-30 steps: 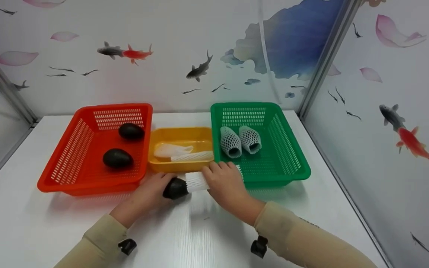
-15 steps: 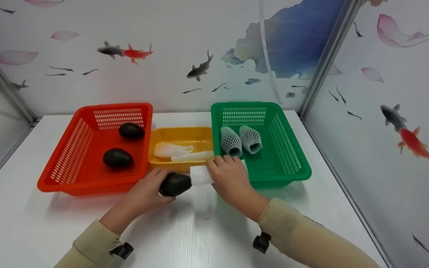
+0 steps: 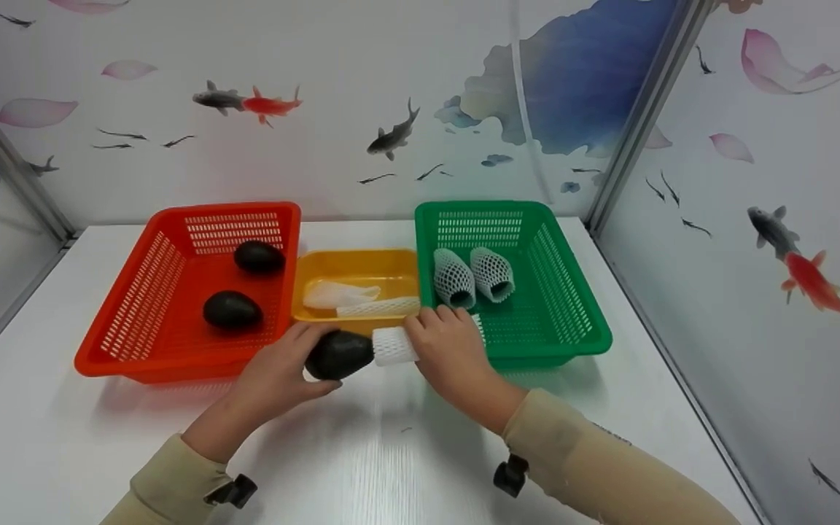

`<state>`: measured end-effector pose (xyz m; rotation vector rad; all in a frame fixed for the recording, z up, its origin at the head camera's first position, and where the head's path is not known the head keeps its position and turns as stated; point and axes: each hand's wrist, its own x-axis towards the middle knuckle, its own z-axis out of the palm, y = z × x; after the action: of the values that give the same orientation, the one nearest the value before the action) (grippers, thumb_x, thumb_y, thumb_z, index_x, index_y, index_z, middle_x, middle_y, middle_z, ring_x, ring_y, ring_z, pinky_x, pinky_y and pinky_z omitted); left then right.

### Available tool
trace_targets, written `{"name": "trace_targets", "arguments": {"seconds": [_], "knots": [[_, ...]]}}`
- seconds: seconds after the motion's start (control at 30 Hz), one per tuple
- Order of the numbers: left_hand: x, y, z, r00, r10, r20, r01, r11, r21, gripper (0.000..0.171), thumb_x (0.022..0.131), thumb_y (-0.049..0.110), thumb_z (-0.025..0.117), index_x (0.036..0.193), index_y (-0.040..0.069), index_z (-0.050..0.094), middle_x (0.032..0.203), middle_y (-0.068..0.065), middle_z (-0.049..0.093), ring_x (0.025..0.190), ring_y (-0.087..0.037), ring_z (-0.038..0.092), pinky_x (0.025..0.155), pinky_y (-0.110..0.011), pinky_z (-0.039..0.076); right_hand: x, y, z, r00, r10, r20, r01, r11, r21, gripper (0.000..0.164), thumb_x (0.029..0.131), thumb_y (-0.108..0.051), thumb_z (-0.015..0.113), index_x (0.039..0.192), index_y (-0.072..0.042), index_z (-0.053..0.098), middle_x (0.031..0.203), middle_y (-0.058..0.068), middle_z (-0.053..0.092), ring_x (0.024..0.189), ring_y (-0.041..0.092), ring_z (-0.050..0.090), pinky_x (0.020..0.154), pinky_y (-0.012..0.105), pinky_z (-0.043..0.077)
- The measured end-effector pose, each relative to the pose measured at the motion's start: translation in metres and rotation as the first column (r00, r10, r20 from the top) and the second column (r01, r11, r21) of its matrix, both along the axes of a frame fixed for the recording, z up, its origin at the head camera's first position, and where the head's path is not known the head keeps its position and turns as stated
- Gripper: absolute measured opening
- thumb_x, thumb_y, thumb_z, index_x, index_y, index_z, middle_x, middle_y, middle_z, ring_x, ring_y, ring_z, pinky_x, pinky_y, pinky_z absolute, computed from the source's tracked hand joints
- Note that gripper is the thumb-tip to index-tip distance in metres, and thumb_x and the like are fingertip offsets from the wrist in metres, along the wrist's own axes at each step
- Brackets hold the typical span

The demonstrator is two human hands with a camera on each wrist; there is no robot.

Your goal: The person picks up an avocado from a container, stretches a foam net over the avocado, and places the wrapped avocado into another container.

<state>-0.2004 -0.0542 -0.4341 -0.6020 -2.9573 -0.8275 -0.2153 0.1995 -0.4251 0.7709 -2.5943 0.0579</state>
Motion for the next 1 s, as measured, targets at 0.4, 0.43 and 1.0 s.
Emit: {"name": "trace_targets", "arguments": {"seconds": [0.4,0.43,1.0], "knots": [[0.006,0.004,0.007,0.998,-0.040,-0.040,0.041,0.999,0.036,0.077,0.077,0.034,0.084,0.142,0.019,0.044,0.135,-0.003,0.048,0.118,-0.024,0.052,0.096,-0.044,0.048,-0.006,-0.011,-0.007,0.989,0.099,-0.110,-0.104,0.994,-0.040,0.046,0.068,-0.017,0.089,0.104,-0.010,0.062,0.092,0.008,0.065,0.080,0.028,0.059,0.067,0.040,0.051],[0.006,0.005,0.007,0.999,-0.037,-0.038,0.038,0.998,0.042,0.077,0.077,0.033,0.084,0.141,0.019,0.043,0.135,-0.003,0.048,0.118,-0.023,0.052,0.096,-0.043,0.048,-0.006,-0.013,-0.007,0.988,0.107,-0.115,-0.112,0.993,-0.042,0.046,0.068,-0.017,0.089,0.103,-0.010,0.061,0.091,0.008,0.065,0.080,0.028,0.059,0.067,0.040,0.051],[0.011,0.013,0.010,0.997,-0.049,-0.054,0.053,0.995,0.081,0.076,0.078,0.035,0.083,0.139,0.016,0.042,0.135,-0.003,0.050,0.119,-0.021,0.050,0.098,-0.039,0.047,-0.002,-0.030,-0.003,0.986,0.151,-0.077,-0.154,0.988,-0.033,0.050,0.070,-0.025,0.089,0.106,-0.006,0.058,0.093,0.008,0.066,0.075,0.025,0.060,0.068,0.037,0.055]]}}
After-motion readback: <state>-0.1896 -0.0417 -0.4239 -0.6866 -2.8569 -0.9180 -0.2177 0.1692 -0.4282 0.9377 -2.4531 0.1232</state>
